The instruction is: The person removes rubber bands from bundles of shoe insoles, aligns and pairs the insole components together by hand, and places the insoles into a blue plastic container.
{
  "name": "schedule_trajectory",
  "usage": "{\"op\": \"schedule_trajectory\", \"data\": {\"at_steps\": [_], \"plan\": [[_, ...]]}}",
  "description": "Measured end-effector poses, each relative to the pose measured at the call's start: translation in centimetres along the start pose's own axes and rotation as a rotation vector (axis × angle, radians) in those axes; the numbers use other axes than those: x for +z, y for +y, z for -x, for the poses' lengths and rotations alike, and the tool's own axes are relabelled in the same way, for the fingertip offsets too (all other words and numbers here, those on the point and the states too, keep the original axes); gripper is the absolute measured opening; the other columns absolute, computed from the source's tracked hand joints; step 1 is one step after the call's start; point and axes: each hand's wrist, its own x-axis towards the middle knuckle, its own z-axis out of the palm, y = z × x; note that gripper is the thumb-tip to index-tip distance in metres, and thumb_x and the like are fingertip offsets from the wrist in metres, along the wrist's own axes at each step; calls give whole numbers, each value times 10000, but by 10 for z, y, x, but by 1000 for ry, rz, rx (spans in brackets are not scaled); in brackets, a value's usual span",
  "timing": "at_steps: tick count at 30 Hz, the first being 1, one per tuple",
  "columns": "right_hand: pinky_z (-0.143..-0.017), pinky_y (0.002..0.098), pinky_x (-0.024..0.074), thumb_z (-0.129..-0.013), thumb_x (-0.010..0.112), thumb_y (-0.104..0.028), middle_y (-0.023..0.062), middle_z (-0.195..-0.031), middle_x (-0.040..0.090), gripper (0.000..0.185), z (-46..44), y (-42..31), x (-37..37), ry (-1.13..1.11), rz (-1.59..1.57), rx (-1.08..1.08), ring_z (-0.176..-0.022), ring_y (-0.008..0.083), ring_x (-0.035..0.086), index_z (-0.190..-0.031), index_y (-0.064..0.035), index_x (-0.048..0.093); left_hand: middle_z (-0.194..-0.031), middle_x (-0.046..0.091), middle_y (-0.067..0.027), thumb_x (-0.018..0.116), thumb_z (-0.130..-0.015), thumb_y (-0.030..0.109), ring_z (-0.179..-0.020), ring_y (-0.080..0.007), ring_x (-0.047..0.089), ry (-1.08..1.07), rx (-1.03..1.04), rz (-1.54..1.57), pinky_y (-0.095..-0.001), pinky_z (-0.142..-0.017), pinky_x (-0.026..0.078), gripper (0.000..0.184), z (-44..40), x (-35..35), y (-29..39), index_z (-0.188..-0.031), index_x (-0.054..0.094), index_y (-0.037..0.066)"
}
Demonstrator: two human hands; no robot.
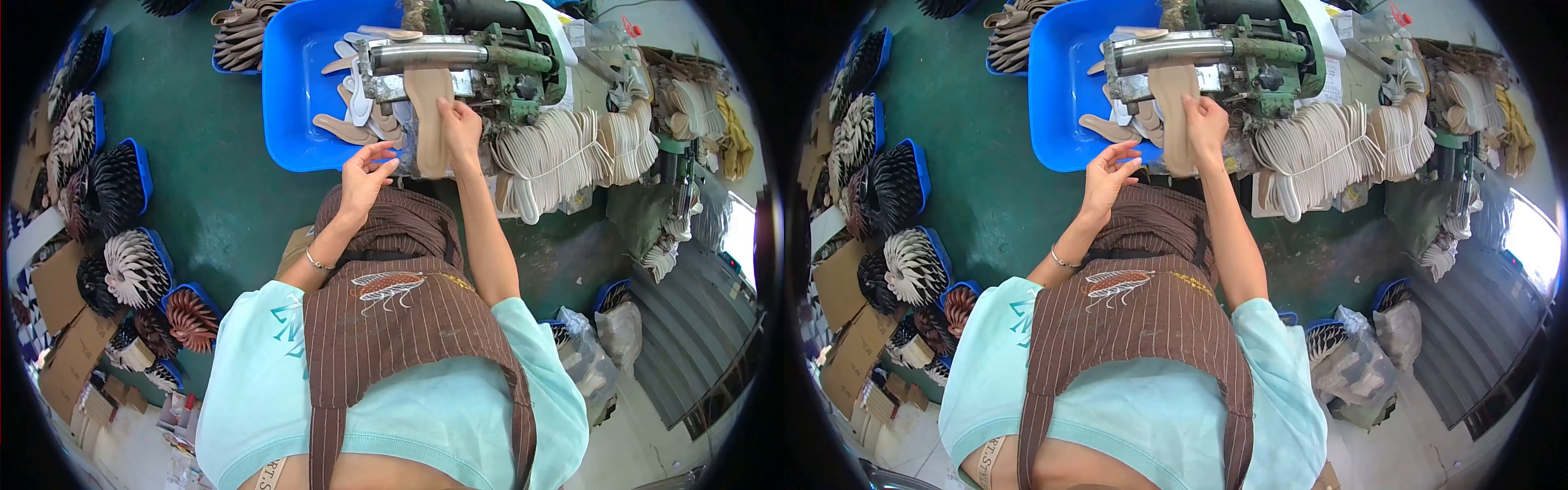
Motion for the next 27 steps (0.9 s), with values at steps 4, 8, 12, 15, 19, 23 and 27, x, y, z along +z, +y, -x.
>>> {"op": "schedule_trajectory", "data": {"at_steps": [4,8,12,15,19,23,27], "plan": [[-575,255,510,-867,611,-139,71,-724,663,171,16,5,9,-162,-306,65,-654,111,635,-859,32,622,-1024,622,-64,658,-814,67,-834,-91,594,-33,-34,-24,-232,-652,509,325,2,6,-1,-1129,584,39],[-586,272,527,-846,602,-88,79,-742,672,98,50,59,-29,-297,-119,224,-655,143,660,-869,5,624,-1050,618,-88,653,-818,62,-866,-111,597,-51,-25,-36,-237,-691,508,335,-3,16,-4,-1142,574,27],[-609,319,504,-817,608,-124,142,-749,667,175,52,57,-136,48,424,-202,-650,225,661,-901,29,622,-1013,632,-77,660,-798,49,-859,-114,592,-92,-5,-226,-254,-710,494,331,-9,40,-16,-1120,592,19],[-815,376,473,-737,707,-187,196,-1003,629,431,14,73,-242,299,535,-298,-909,325,614,-1089,18,566,-1007,645,-65,665,-781,53,-854,-139,598,-218,129,-455,-276,-730,490,320,-15,86,-33,-1097,617,47],[-968,392,383,-661,783,-324,206,-1209,511,761,-44,65,-338,314,825,-344,-1163,332,471,-1256,9,445,-1095,611,-124,667,-775,195,-1072,-304,538,-475,531,-936,-387,-938,413,352,-20,187,-37,-1090,608,48],[-1053,481,262,-531,817,-494,228,-1327,375,1119,-96,82,-368,115,953,-368,-1271,391,330,-1382,-22,265,-1302,474,-152,658,-786,264,-1277,-307,363,-629,744,-1177,-437,-1042,301,490,-42,288,-74,-1184,533,6],[-1076,523,205,-465,819,-547,223,-1356,329,1264,-129,94,-363,-54,976,-371,-1278,391,317,-1424,-43,167,-1448,277,-160,623,-803,357,-1371,-288,200,-520,913,-1520,-495,-1089,182,685,-78,334,-109,-1321,386,-22]]}}
